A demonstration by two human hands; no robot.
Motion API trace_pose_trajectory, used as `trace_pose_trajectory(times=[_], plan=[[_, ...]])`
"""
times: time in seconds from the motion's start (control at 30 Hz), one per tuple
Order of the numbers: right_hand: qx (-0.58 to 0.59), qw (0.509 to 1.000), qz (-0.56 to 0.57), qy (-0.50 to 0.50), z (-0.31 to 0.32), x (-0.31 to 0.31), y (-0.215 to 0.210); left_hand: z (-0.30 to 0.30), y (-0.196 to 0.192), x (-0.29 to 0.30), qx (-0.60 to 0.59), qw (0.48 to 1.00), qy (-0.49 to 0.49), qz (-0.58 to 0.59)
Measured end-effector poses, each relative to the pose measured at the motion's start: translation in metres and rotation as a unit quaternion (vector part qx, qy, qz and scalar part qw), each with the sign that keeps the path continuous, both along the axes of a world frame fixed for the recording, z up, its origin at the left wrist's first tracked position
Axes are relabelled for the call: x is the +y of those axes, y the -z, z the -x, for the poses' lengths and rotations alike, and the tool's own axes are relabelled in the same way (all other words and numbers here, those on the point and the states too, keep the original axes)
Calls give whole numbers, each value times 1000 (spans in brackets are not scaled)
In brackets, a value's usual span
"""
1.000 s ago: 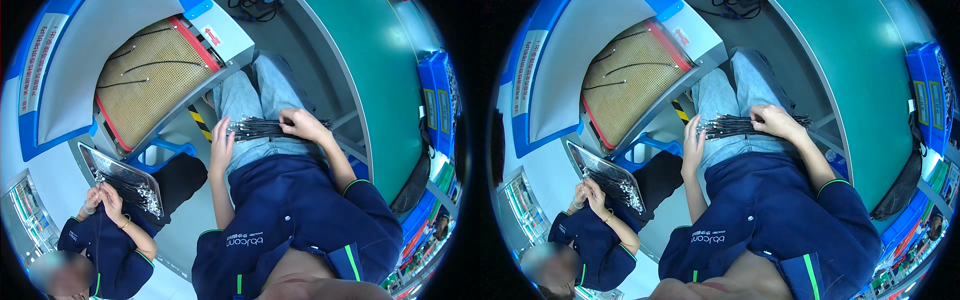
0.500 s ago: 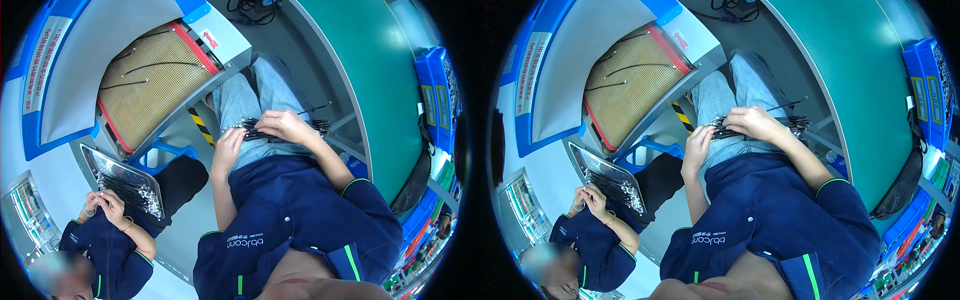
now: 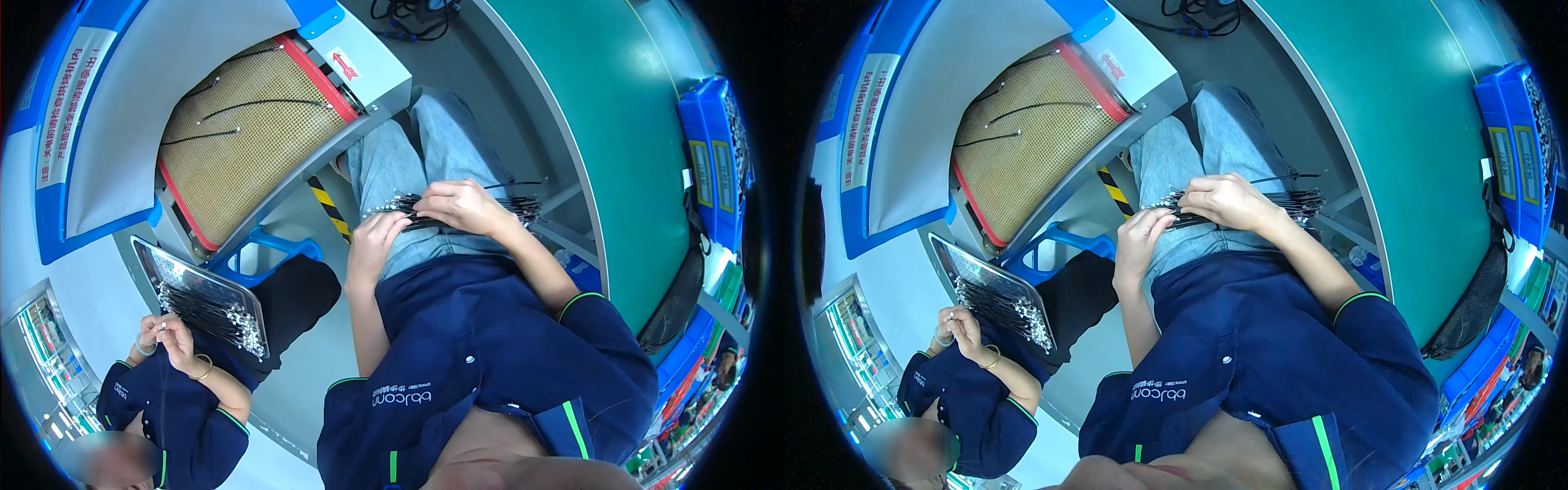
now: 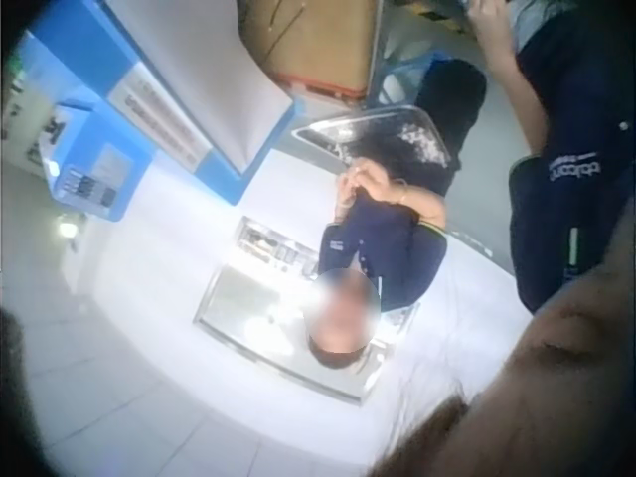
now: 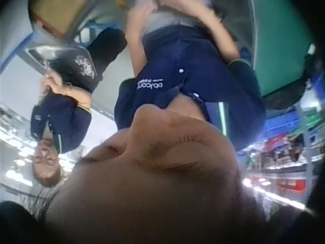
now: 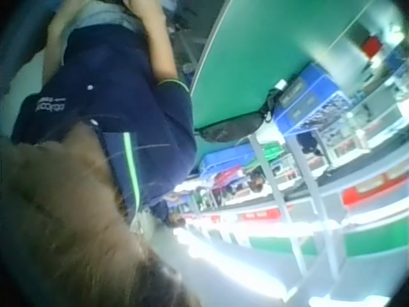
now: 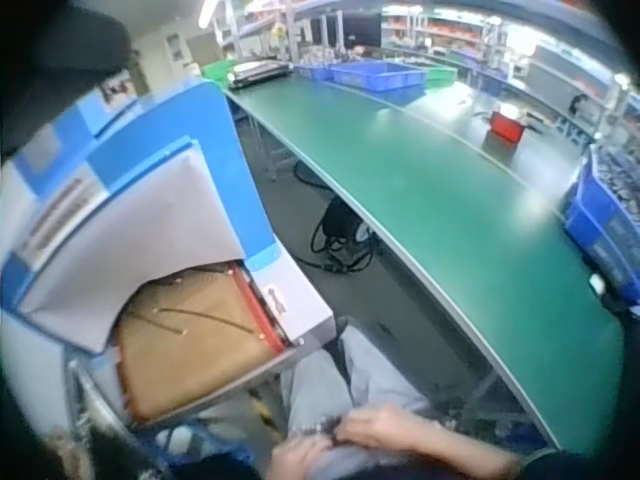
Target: The person sits at a workstation and repeatedly picks up black cables from a bundle on their lap, inserts one end into a mesh tray on a blue machine, and returns the cable to the bundle. A coworker is visible to the left working on a separate tray.
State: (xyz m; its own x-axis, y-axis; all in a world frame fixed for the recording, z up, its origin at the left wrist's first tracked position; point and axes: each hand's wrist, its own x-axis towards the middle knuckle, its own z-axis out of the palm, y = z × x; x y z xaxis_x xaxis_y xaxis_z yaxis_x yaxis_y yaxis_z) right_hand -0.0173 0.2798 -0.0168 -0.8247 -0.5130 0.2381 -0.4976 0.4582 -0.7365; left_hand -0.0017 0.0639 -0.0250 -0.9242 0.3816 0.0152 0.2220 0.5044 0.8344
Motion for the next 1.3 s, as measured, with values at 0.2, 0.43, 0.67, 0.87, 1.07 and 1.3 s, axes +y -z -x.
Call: trace_pose_trajectory(times=[0.2,0.43,0.67,0.87,1.07,1.3], plan=[[20,999,29,-24,1,-5,-1,2,-5,2,-8,999,21,-37],[-63,994,87,-14,0,-5,-1,6,-8,2,181,983,34,-17],[-56,996,66,-10,2,-6,-4,1,-10,10,169,985,-17,-40],[-91,994,53,-10,6,4,-13,0,-8,5,172,983,-32,-45],[-85,992,97,-4,7,1,-11,3,-10,5,177,983,-27,-49],[-96,992,82,-20,8,2,-7,6,-10,1,188,982,-4,14]])
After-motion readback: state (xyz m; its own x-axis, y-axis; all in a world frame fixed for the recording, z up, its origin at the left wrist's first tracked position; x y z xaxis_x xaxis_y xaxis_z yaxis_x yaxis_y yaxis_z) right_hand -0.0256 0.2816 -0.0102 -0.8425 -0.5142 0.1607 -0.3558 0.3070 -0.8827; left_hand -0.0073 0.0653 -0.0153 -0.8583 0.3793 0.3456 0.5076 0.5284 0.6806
